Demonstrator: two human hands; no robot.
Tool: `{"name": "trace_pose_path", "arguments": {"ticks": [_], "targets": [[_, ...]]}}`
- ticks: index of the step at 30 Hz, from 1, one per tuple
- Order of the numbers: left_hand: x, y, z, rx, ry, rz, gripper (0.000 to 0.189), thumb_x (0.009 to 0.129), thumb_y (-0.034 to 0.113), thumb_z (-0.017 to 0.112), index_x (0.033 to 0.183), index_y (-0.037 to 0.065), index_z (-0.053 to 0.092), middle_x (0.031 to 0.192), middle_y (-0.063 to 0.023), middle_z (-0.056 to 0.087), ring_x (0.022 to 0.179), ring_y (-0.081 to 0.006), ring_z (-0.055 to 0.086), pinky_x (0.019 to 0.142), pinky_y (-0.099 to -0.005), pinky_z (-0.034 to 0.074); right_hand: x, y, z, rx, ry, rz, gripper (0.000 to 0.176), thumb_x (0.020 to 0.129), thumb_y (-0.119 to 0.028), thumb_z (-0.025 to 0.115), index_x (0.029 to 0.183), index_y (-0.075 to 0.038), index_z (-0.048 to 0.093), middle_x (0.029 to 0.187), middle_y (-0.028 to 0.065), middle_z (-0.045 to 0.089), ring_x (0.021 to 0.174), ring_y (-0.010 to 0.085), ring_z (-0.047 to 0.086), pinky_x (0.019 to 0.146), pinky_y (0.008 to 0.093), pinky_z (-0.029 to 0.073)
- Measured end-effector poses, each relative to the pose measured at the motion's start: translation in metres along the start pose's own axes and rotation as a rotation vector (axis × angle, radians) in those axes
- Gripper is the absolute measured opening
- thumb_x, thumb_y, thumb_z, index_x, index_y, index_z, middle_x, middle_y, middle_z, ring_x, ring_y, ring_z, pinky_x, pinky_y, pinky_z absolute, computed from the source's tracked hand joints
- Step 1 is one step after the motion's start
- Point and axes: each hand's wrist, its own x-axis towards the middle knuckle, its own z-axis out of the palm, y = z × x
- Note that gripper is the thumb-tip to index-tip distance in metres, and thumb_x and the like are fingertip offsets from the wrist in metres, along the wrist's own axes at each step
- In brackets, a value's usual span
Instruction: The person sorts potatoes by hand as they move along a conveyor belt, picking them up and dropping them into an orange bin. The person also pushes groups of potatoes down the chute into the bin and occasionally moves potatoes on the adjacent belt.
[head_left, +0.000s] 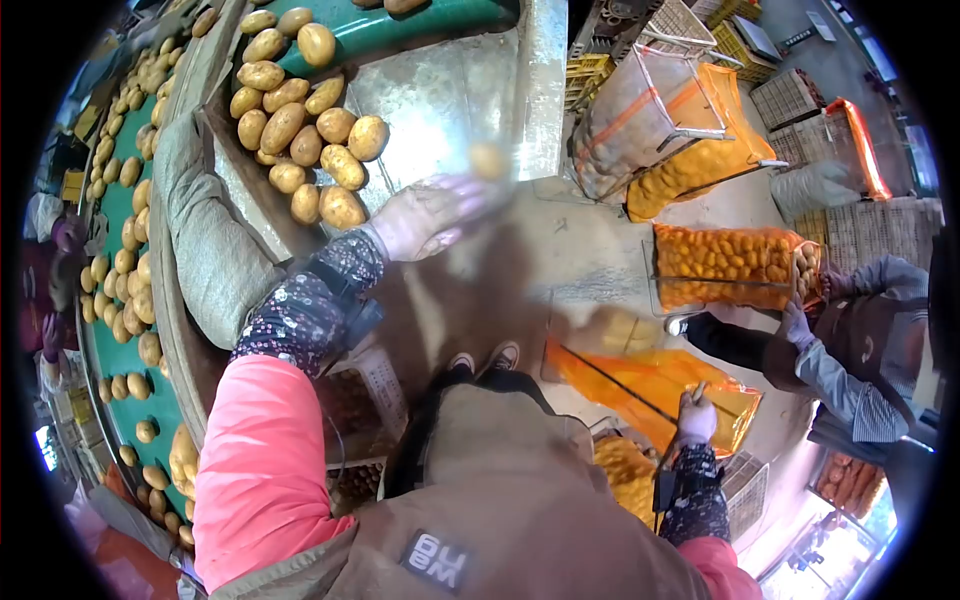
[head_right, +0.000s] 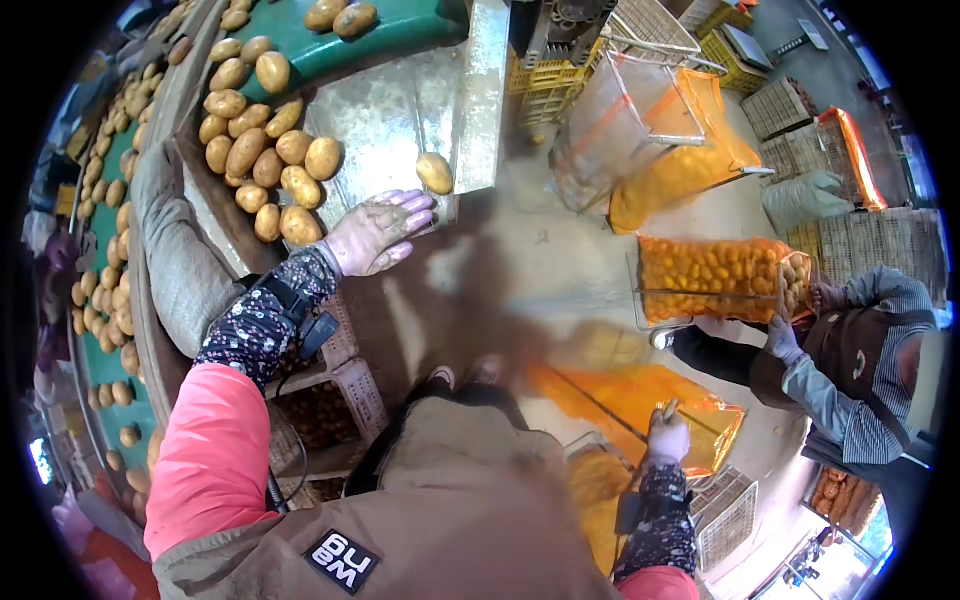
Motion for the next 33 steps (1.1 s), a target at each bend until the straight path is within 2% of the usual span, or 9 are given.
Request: {"name": "trace_pose_path", "arguments": {"ticks": [10, 12, 15, 19, 21, 22, 25, 27, 33], "targets": [[-0.005, 0.01, -0.008, 0.051, 0.038, 0.022, 0.056, 0.088, 0.023, 0.059, 0.14, 0.008, 0.046, 0.146, -0.0144, 0.045, 0.135, -0.0307, 0.043, 0.115, -0.0431, 0.033, 0.034, -0.168, 0.053, 0.865, -0.406, -0.156, 0.029, 0.091, -0.024, 0.071, 0.069, -0.008, 0.06, 0.061, -0.0032, 0.053, 0.056, 0.0073, 0.046, 0.05, 0.0293, 0.037], [-0.004, 0.011, -0.007, 0.064, 0.087, 0.037, 0.053, 0.086, 0.023, 0.061, 0.136, 0.008, 0.051, 0.143, -0.0132, 0.049, 0.129, -0.0306, 0.05, 0.113, -0.0434, 0.037, 0.015, -0.222, 0.062, 0.929, -0.674, -0.044, 0.028, 0.091, -0.03, 0.071, 0.076, -0.007, 0.064, 0.065, -0.0032, 0.056, 0.055, 0.008, 0.046, 0.051, 0.0291, 0.039], [-0.011, 0.013, 0.0, 0.022, -0.068, -0.023, 0.055, 0.094, 0.034, 0.054, 0.144, 0.014, 0.044, 0.151, -0.0085, 0.041, 0.138, -0.0283, 0.041, 0.118, -0.0425, 0.027, -0.021, -0.283, 0.11, 0.774, -0.526, -0.823, 0.031, 0.089, -0.035, 0.072, 0.084, -0.005, 0.068, 0.068, 0.0005, 0.059, 0.062, 0.0099, 0.052, 0.059, 0.0297, 0.045], [-0.003, 0.021, -0.017, 0.087, -0.157, -0.054, 0.056, 0.093, 0.039, 0.054, 0.144, 0.016, 0.045, 0.152, -0.0059, 0.041, 0.135, -0.0279, 0.044, 0.117, -0.0434, 0.029, -0.101, -0.386, 0.073, 0.603, -0.926, -0.616, 0.061, 0.084, -0.057, 0.065, 0.098, 0.002, 0.069, 0.098, 0.0279, 0.067, 0.1, 0.0445, 0.063, 0.087, 0.0466, 0.049], [-0.006, 0.024, -0.015, -0.068, -0.029, -0.06, 0.056, 0.086, 0.027, 0.06, 0.139, 0.012, 0.048, 0.145, -0.0069, 0.048, 0.125, -0.027, 0.053, 0.109, -0.0434, 0.04, -0.133, -0.42, 0.048, 0.415, -1.076, -0.52, 0.06, 0.081, -0.054, 0.068, 0.099, 0.003, 0.069, 0.094, 0.0257, 0.069, 0.095, 0.0408, 0.066, 0.085, 0.0434, 0.051], [0.0, 0.025, -0.016, -0.05, -0.058, -0.064, 0.056, 0.087, 0.028, 0.059, 0.14, 0.012, 0.048, 0.146, -0.0063, 0.047, 0.126, -0.0267, 0.052, 0.109, -0.0432, 0.039, -0.15, -0.422, 0.106, 0.757, -1.104, -0.534, 0.058, 0.081, -0.052, 0.069, 0.098, 0.003, 0.069, 0.091, 0.0247, 0.069, 0.092, 0.0388, 0.067, 0.083, 0.0422, 0.051], [-0.001, 0.032, -0.014, -0.066, -0.109, -0.088, 0.055, 0.093, 0.03, 0.054, 0.144, 0.012, 0.045, 0.149, -0.0048, 0.044, 0.132, -0.0254, 0.046, 0.111, -0.0425, 0.036, -0.18, -0.447, 0.141, 0.561, -0.991, -1.005, 0.042, 0.086, -0.037, 0.067, 0.102, 0.001, 0.069, 0.092, 0.019, 0.071, 0.09, 0.0304, 0.069, 0.079, 0.0399, 0.053], [-0.002, 0.032, -0.007, -0.116, -0.046, -0.082, 0.053, 0.096, 0.031, 0.051, 0.145, 0.013, 0.043, 0.149, -0.0051, 0.044, 0.134, -0.025, 0.044, 0.112, -0.0424, 0.035, -0.197, -0.464, 0.126, 0.769, -1.347, -0.865, 0.033, 0.091, -0.025, 0.062, 0.115, -0.002, 0.066, 0.105, 0.0135, 0.071, 0.096, 0.0245, 0.068, 0.083, 0.0383, 0.053], [0.008, 0.041, -0.013, -0.178, -0.105, -0.116, 0.052, 0.099, 0.032, 0.045, 0.149, 0.02, 0.038, 0.153, -0.0017, 0.039, 0.135, -0.0261, 0.043, 0.111, -0.0402, 0.037, -0.222, -0.462, 0.146, 0.629, -1.277, -1.2, 0.034, 0.091, -0.021, 0.062, 0.12, -0.003, 0.063, 0.111, 0.0128, 0.069, 0.098, 0.0239, 0.067, 0.087, 0.0364, 0.052]]}}
